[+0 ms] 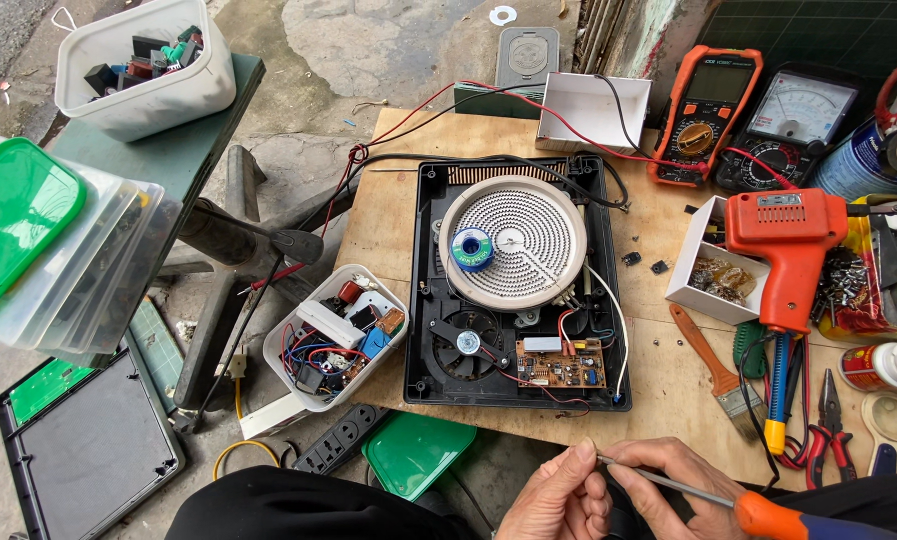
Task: The person works on a disassembled electronic device, handling a green circuit board and connecting wires. They use a screwdriver to tighten screws on the board and adjust components within the device's casing.
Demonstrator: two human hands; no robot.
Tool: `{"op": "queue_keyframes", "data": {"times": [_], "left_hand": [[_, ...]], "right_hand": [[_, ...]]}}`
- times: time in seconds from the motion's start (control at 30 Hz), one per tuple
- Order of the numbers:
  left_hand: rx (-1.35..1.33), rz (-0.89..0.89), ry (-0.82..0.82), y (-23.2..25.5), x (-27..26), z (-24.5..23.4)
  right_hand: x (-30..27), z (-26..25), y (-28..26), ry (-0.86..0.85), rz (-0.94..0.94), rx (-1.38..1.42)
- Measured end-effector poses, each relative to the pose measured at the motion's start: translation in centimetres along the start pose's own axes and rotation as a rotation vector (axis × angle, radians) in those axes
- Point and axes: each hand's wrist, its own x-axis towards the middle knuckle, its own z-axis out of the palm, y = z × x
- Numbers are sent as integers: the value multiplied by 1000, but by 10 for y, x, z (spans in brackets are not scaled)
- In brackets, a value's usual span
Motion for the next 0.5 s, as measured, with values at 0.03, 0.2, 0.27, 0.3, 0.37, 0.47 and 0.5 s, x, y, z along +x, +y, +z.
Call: {"op": "queue_keyframes", "data": {"times": [0.03, 0.2, 0.27, 0.3, 0.37, 0.47, 0.5], "left_hand": [[-39, 10, 25, -3, 1, 0], [-14, -28, 64, -2, 6, 6], [-11, -38, 59, -1, 11, 8], [-58, -41, 12, -1, 13, 8], [-102, -47, -40, -2, 19, 13], [-118, -27, -3, 2, 23, 28], [-79, -16, -32, 4, 21, 34]], "right_hand": [[-1, 1, 3, -5, 54, -70], [4, 1, 4, 12, -136, -53], [7, 0, 15, -3, -187, -35], [7, -1, 24, -45, -87, 6], [12, -7, 29, -80, 11, 43], [24, -17, 19, -103, -8, 67], [26, -18, 18, -100, 7, 88]]}}
